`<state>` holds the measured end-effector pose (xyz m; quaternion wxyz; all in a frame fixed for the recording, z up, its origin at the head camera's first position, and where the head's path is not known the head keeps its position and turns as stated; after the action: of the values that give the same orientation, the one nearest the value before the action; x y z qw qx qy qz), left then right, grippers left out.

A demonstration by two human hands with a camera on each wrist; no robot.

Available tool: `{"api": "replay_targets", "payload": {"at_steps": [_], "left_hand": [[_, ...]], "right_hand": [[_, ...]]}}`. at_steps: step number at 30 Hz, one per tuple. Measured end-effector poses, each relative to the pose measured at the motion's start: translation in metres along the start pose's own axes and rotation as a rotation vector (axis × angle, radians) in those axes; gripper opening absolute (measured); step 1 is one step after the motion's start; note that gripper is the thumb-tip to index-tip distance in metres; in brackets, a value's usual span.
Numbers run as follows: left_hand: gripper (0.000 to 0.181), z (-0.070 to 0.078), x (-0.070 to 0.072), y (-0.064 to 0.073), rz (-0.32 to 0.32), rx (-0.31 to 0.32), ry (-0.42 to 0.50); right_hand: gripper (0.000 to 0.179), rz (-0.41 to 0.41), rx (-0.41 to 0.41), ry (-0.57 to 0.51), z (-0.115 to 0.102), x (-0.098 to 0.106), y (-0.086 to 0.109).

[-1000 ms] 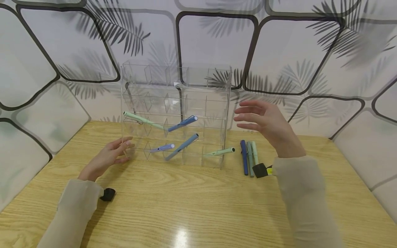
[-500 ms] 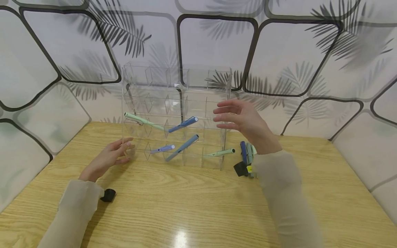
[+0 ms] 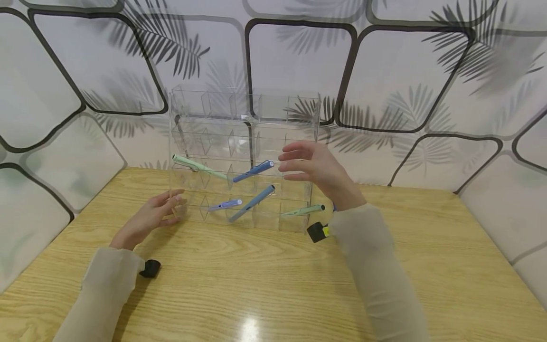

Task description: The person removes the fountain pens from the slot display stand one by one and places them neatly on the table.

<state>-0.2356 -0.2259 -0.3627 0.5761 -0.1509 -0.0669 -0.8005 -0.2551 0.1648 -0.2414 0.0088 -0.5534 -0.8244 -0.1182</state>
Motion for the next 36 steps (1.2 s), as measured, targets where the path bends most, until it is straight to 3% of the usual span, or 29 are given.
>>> {"api": "replay_targets", "payload": {"at_steps": [23, 36], "left_hand": [[0.069, -0.001, 0.000, 0.000, -0.007, -0.001, -0.008], [0.068, 0.000, -0.001, 0.000, -0.006, -0.004, -0.003]], "right_hand": [[0.046, -0.036, -0.068, -0.017, 0.011, -0.021, -0.024], [0.049, 0.008, -0.110, 0.036, 0.010, -0.035, -0.039]]}}
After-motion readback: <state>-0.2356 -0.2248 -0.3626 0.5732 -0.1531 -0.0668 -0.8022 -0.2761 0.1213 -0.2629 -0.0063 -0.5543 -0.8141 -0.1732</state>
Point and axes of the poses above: each hand's wrist, its own y-axis away from the middle knuckle, its own x-axis out of the back of the hand, z = x × y, the point moved 1 cm from there along -y, towards the middle knuckle, and after that the axes turned 12 degrees about -x, right-handed, at the moved point
